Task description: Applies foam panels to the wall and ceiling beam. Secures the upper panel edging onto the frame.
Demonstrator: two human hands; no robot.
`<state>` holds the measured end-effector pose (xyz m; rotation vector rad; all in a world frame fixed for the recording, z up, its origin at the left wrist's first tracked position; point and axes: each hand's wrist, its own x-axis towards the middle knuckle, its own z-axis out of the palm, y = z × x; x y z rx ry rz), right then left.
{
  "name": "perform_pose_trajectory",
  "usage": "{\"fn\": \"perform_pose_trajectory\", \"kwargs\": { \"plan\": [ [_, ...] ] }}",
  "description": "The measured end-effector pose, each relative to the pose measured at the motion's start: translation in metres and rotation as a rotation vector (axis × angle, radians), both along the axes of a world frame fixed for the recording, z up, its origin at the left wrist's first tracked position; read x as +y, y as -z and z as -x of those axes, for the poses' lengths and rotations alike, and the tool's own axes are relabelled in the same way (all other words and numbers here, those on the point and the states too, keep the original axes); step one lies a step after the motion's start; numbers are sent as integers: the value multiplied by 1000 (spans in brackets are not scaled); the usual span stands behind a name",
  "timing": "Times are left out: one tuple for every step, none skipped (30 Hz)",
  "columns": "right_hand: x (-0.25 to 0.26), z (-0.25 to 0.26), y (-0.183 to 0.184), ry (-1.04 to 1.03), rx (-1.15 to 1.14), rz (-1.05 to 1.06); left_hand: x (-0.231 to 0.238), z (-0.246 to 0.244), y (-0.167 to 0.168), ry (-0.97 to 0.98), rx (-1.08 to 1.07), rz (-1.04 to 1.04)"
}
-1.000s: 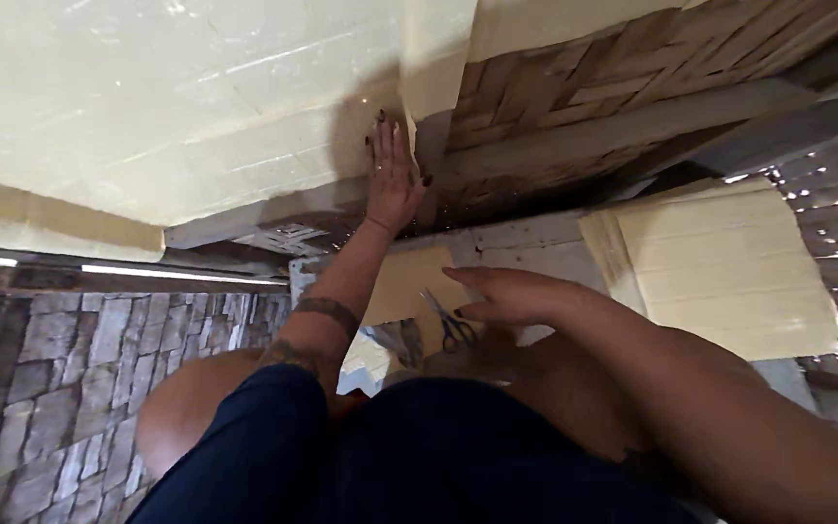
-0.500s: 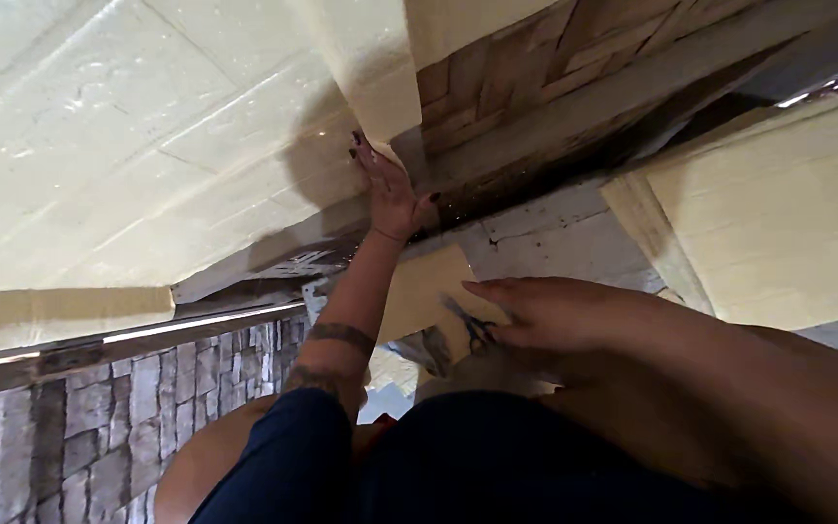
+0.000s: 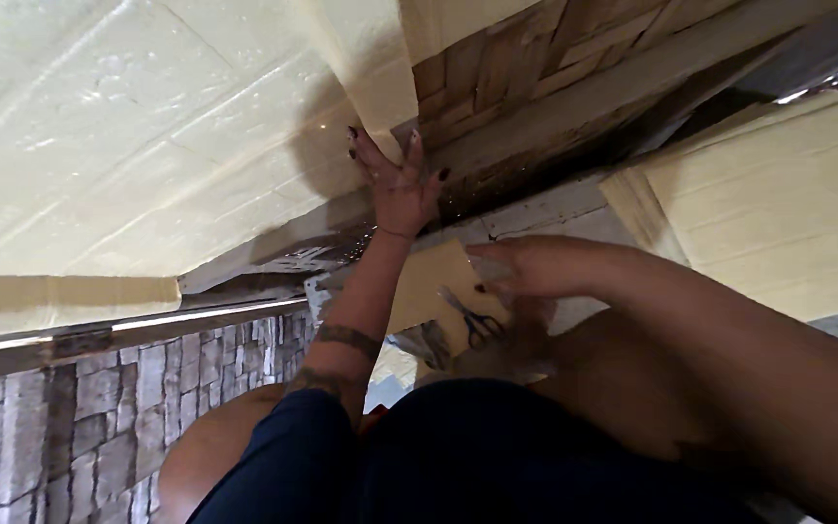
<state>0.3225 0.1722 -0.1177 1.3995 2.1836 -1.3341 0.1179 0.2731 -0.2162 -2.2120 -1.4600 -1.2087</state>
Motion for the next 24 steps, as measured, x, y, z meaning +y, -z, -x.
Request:
{"fn": "perform_pose_trajectory", "kwargs": {
  "plan": [
    [8,-1,-3,62,24,-43,-5,1,-5,24,-6,24],
    [16,-2,-3,162,84,-116,-12,5,-10,56,-3,57],
    [23,-1,-6,295,166,-184,-22,11,-15,105,15,101],
    [29,1,-10,439,257,-243,-33,20,-20,160,54,142],
    [33,4,-17,565,350,-289,-44,30,-26,216,104,194],
    [37,9,-21,660,449,-335,-55,40,-34,262,172,248],
    [40,14,-21,723,552,-373,-65,50,-42,303,249,306],
    [44,21,-18,759,640,-408,-72,61,-51,333,334,354],
    [48,30,-13,777,699,-445,-79,73,-60,358,411,388],
    [51,42,-9,784,733,-474,-86,85,-69,379,462,424],
    [53,54,-6,784,746,-491,-93,95,-80,394,483,463],
    [54,66,-6,780,748,-502,-102,104,-92,399,496,502],
    [55,79,-6,783,752,-518,-111,113,-104,393,502,547],
    [56,90,-7,795,761,-533,-122,121,-116,380,491,593],
    [57,99,-8,817,766,-550,-132,129,-125,371,470,631],
    [58,107,-8,852,770,-574,-141,139,-130,372,448,658],
    [60,112,-7,897,775,-606,-149,149,-131,384,418,660],
    [65,116,-6,946,794,-638,-156,159,-129,398,381,647],
    [71,118,-4,984,817,-668,-160,168,-126,409,345,634],
    [77,120,-1,1015,834,-691,-164,175,-124,411,309,637],
    [82,121,0,1040,844,-710,-167,181,-122,409,274,652],
    [86,122,2,1059,850,-737,-169,186,-121,405,250,674],
    [89,122,4,1066,854,-764,-169,190,-122,404,242,702],
    [89,121,6,1058,849,-788,-169,194,-123,405,251,734]
  ]
}}
